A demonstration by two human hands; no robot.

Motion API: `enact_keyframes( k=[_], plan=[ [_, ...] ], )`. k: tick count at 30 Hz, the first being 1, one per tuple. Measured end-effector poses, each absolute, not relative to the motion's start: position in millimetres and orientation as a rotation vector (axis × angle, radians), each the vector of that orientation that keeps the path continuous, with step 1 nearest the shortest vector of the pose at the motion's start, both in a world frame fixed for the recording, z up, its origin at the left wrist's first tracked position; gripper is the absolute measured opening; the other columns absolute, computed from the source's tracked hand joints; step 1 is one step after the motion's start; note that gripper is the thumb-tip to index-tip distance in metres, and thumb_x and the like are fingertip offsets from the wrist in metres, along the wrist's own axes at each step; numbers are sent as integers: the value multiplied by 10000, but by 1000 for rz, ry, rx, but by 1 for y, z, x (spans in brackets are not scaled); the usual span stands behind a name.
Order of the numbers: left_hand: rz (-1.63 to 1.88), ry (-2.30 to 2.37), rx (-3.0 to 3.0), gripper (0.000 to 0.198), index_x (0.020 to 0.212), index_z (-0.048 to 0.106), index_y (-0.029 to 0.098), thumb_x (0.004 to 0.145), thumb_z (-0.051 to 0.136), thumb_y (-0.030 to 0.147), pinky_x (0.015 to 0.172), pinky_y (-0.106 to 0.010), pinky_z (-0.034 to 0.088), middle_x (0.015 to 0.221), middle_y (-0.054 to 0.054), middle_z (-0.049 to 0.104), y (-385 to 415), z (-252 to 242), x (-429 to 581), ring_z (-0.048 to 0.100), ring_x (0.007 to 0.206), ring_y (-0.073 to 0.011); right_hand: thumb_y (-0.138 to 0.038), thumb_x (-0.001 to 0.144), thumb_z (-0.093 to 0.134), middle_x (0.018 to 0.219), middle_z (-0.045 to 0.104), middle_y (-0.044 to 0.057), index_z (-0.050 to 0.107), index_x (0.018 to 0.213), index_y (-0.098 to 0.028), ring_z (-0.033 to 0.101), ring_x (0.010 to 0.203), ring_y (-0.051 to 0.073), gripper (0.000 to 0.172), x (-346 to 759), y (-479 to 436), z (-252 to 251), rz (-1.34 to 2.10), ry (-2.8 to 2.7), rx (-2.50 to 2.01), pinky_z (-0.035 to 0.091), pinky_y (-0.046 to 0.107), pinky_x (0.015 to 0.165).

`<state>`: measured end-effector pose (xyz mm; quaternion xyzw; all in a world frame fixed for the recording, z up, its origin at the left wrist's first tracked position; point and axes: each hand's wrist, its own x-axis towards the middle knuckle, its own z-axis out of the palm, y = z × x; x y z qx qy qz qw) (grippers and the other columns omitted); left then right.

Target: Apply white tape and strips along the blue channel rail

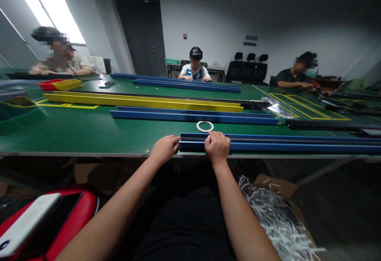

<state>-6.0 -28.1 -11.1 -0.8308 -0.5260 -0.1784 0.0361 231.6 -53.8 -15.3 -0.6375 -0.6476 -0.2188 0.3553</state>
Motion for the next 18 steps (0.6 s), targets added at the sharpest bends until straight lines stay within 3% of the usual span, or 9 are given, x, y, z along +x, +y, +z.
enact_keyframes(
  k=[18],
  plan=[
    [-531,-1616,-2596,357,1211,646,295,943,423,369,767,-290,458,1042,-50,691,-25,-9,-6,628,950,-213,-251,921,439,1022,678,94,662,1057,-184,510,1019,237,270,233,-53,-16,-558,-1669,-1619,286,372,864]
  ],
)
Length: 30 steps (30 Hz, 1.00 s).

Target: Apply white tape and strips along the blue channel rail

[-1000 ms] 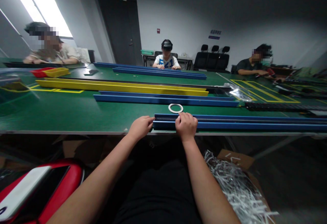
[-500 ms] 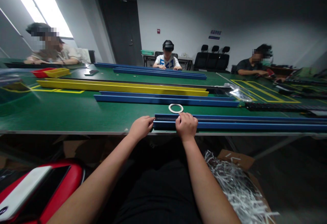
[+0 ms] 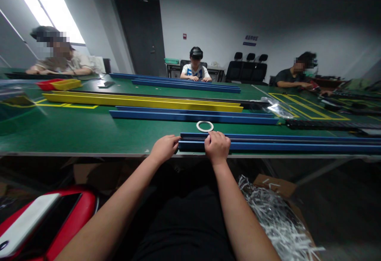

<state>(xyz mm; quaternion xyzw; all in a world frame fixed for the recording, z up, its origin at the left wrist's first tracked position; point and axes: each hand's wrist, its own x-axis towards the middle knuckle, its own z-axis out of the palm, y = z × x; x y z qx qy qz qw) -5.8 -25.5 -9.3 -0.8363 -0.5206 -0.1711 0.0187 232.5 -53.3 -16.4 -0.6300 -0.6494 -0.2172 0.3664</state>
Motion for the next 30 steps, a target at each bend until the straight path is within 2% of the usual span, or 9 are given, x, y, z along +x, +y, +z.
enact_keyframes(
  k=[13,19,30],
  plan=[
    [-521,-1642,-2621,334,1164,676,293,930,442,338,800,-280,465,1036,-45,697,-26,-7,-5,629,974,-205,-250,922,442,1010,680,93,669,1058,-189,519,1006,237,272,232,-54,-16,-558,-1667,-1619,296,377,856],
    [-574,-1639,-2558,362,1235,634,290,932,440,339,802,-284,463,1045,-53,690,-29,-9,-5,623,971,-208,-253,924,443,1022,677,93,665,1064,-190,516,1016,238,270,232,-54,-15,-551,-1666,-1614,294,380,869],
    [-537,-1677,-2580,348,1198,656,285,927,448,350,822,-290,476,1081,-50,700,-27,-6,-4,636,993,-211,-249,911,448,988,673,89,667,1053,-193,510,998,235,267,232,-54,-15,-552,-1668,-1627,289,368,836]
  ],
)
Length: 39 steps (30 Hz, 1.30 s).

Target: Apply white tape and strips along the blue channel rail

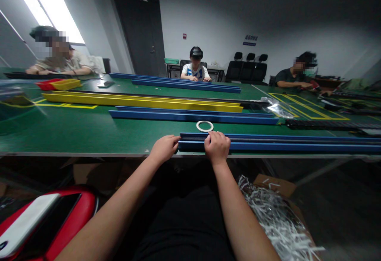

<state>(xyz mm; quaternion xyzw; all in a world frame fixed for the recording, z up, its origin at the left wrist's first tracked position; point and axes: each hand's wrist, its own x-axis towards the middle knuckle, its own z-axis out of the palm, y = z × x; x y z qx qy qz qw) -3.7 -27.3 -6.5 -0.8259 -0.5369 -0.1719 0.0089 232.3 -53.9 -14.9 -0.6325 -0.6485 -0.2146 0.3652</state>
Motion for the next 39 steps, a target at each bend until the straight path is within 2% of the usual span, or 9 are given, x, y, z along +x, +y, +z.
enact_keyframes(
  k=[19,25,31,39],
  plan=[
    [-591,-1640,-2669,348,1174,667,272,947,414,344,859,-302,479,1150,-37,700,-18,-13,-7,636,1035,-215,-252,918,450,1024,683,75,659,1072,-199,516,1035,236,264,232,-53,-17,-541,-1659,-1627,286,379,871],
    [-597,-1621,-2594,360,1211,650,291,947,418,370,817,-289,477,1048,-46,703,-23,-13,-7,638,971,-206,-248,917,450,1001,682,92,665,1049,-181,517,994,231,261,233,-53,-16,-557,-1672,-1626,288,369,854],
    [-580,-1616,-2598,347,1160,673,280,946,411,352,826,-300,472,1078,-36,702,-23,-13,-7,636,998,-213,-240,915,446,1007,680,91,663,1054,-184,515,997,235,264,232,-53,-16,-560,-1674,-1619,287,373,857],
    [-561,-1622,-2556,358,1212,649,302,946,420,370,761,-283,470,1026,-41,699,-26,-11,-6,639,945,-205,-251,919,453,991,677,88,663,1044,-186,511,1001,236,254,232,-53,-17,-549,-1661,-1614,280,374,864]
  ],
)
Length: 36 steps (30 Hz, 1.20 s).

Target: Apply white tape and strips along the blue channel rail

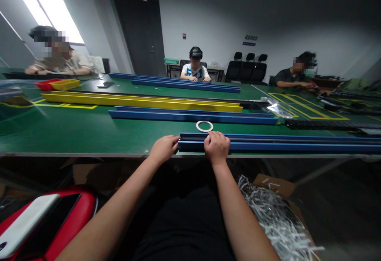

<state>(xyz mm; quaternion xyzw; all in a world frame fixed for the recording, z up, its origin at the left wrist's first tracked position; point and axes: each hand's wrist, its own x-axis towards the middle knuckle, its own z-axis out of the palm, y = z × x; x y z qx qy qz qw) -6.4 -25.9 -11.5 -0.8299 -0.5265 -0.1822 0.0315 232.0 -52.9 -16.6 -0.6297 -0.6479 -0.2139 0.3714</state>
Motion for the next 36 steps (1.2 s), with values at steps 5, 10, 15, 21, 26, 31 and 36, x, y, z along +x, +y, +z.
enact_keyframes(
  k=[5,10,15,21,26,31,36],
  plan=[
    [-572,-1617,-2589,349,1190,659,296,946,419,361,795,-279,465,1071,-38,700,-24,-12,-6,637,974,-201,-246,916,452,994,680,84,665,1055,-191,518,993,231,260,232,-53,-17,-554,-1658,-1619,286,373,858],
    [-559,-1608,-2563,352,1206,642,292,946,417,365,782,-290,461,1059,-40,699,-25,-12,-6,634,969,-210,-251,923,439,998,682,91,665,1049,-185,522,993,237,267,232,-53,-17,-562,-1665,-1625,290,378,859],
    [-542,-1607,-2574,348,1189,647,291,949,405,362,788,-291,462,1091,-36,697,-24,-13,-6,637,984,-208,-250,917,451,1010,682,86,659,1052,-190,523,999,236,255,232,-52,-17,-550,-1667,-1626,290,379,858],
    [-547,-1626,-2560,348,1187,651,300,943,414,371,778,-302,468,1073,-34,701,-25,-12,-5,640,968,-216,-247,912,448,1019,679,96,666,1056,-187,514,1026,243,268,232,-53,-16,-569,-1664,-1633,293,376,851],
    [-569,-1691,-2559,351,1183,662,300,939,419,364,799,-287,470,1081,-35,702,-24,-11,-5,639,976,-206,-253,917,441,1010,679,97,667,1051,-183,516,1004,239,272,232,-53,-16,-570,-1672,-1641,293,375,848],
    [-581,-1691,-2565,345,1160,677,300,938,420,361,807,-279,468,1057,-37,702,-25,-10,-4,636,973,-201,-258,921,450,994,675,77,662,1065,-199,520,1000,229,264,232,-53,-16,-554,-1665,-1639,293,371,857],
    [-616,-1689,-2512,364,1210,655,304,942,415,363,766,-284,469,1008,-46,693,-30,-10,-4,634,929,-205,-248,915,447,1005,671,87,668,1067,-195,515,1002,232,274,232,-54,-15,-558,-1664,-1640,296,367,846]
  ],
)
